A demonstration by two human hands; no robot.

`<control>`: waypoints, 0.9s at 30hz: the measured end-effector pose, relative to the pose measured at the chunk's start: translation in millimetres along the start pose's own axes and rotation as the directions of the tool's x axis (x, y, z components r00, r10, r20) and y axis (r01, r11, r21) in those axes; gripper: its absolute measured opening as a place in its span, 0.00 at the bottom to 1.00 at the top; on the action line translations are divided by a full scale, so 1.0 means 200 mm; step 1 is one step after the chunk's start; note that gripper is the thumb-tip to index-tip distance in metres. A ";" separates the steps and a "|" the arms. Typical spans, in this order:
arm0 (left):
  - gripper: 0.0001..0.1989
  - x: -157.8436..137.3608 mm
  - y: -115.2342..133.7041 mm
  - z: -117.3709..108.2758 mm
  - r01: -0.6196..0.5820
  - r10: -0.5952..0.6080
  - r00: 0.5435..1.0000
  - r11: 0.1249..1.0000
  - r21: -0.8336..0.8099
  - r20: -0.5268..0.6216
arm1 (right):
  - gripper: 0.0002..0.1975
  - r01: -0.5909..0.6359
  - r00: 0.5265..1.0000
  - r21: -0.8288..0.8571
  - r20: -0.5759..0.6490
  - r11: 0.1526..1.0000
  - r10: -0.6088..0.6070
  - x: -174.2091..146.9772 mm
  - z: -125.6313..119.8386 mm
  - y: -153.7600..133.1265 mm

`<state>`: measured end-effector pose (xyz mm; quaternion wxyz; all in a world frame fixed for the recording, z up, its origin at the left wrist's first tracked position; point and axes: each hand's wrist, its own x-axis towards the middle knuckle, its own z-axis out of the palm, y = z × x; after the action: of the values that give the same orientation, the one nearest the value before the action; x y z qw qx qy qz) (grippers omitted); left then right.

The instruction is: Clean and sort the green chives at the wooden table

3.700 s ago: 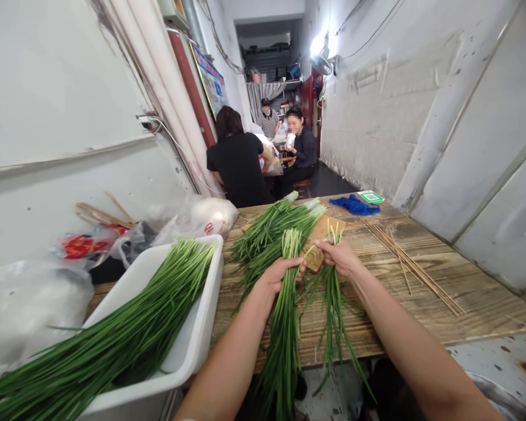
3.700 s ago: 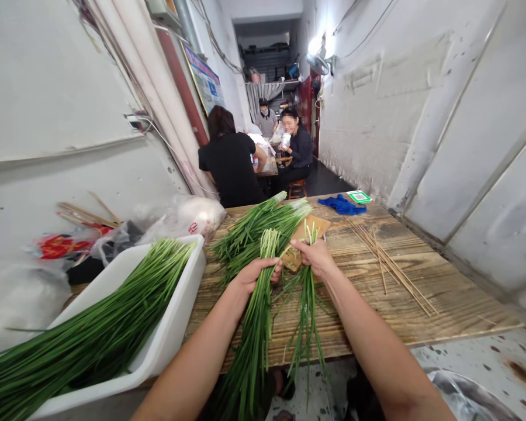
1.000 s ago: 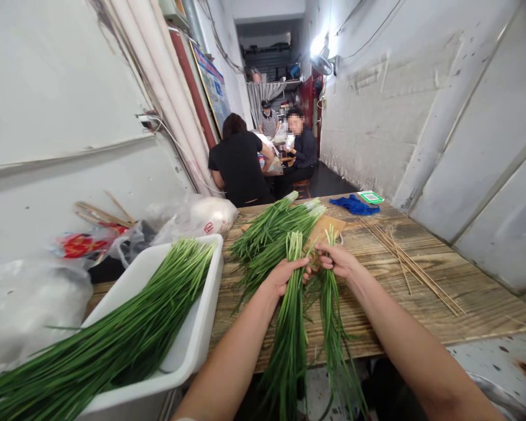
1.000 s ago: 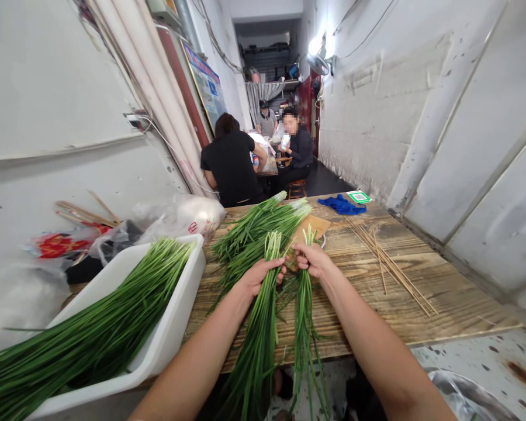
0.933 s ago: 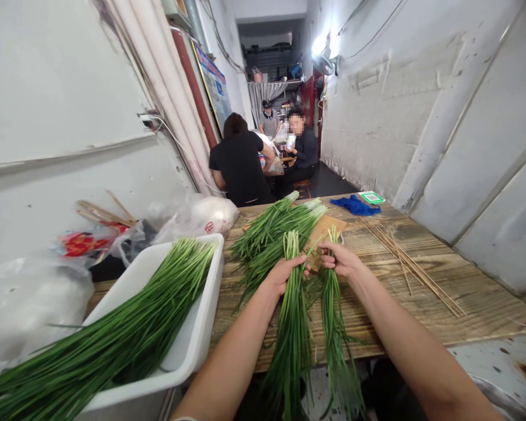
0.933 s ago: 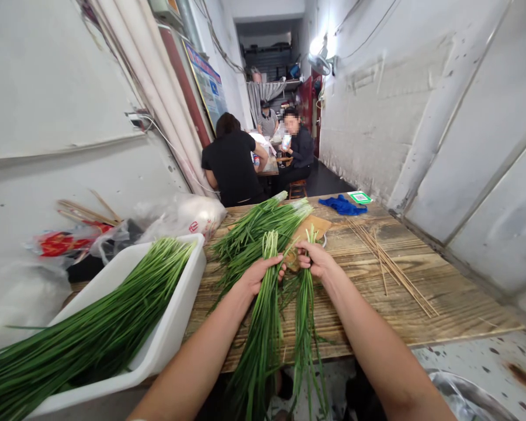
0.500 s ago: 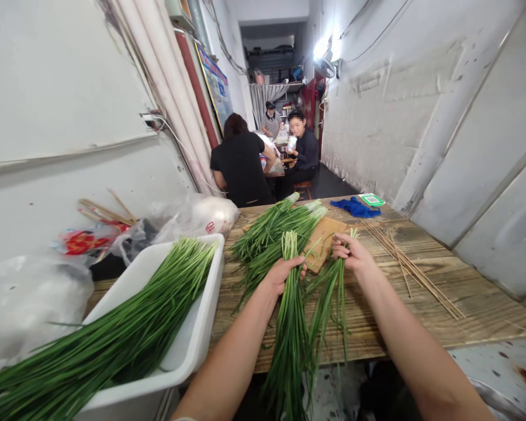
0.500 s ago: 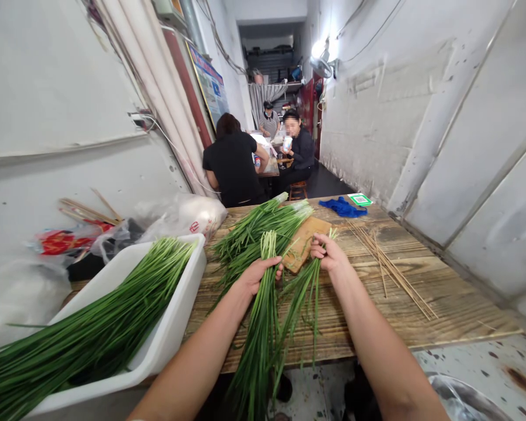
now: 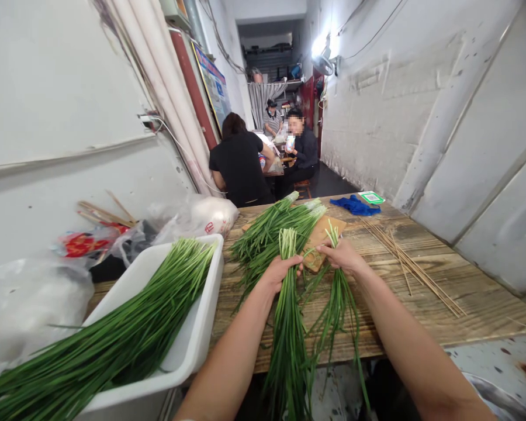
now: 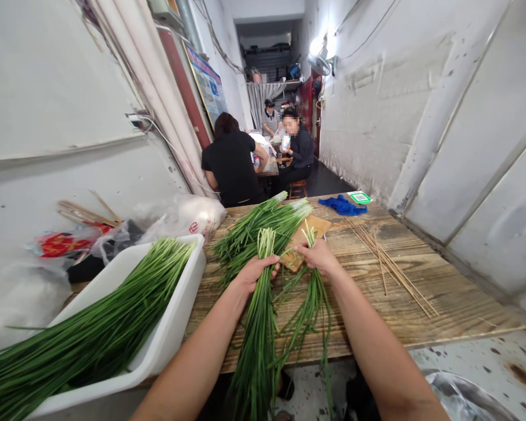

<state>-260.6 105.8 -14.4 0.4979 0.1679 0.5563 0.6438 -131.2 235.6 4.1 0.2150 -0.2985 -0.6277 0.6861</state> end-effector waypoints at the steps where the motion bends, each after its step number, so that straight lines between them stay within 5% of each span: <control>1: 0.04 0.00 0.00 0.00 -0.002 0.002 1.000 1.000 -0.004 0.001 | 0.13 0.001 1.000 -0.017 -0.002 1.000 -0.001 0.00 -0.01 0.00; 10: 0.08 0.00 0.00 -0.01 -0.019 0.018 1.000 0.999 0.036 0.022 | 0.10 -0.143 0.984 -0.015 0.103 0.990 0.144 0.02 -0.06 0.00; 14: 0.11 0.01 -0.01 -0.02 -0.050 0.047 0.997 0.997 0.053 0.055 | 0.10 -0.094 0.995 0.149 0.047 0.984 0.088 0.04 -0.04 0.02; 20: 0.15 0.00 -0.01 -0.02 -0.056 0.051 0.993 0.997 0.048 0.110 | 0.13 -0.097 0.985 0.423 0.168 0.901 0.028 0.06 -0.02 0.05; 27: 0.11 -0.01 0.00 -0.01 -0.035 0.033 0.998 0.999 0.040 0.053 | 0.12 -0.027 0.992 0.533 0.117 0.846 -0.042 0.09 -0.11 0.02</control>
<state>-260.4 103.3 -14.3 0.4979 0.2044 0.5532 0.6358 -129.9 263.7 -3.4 0.2527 -0.1815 -0.4258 0.8497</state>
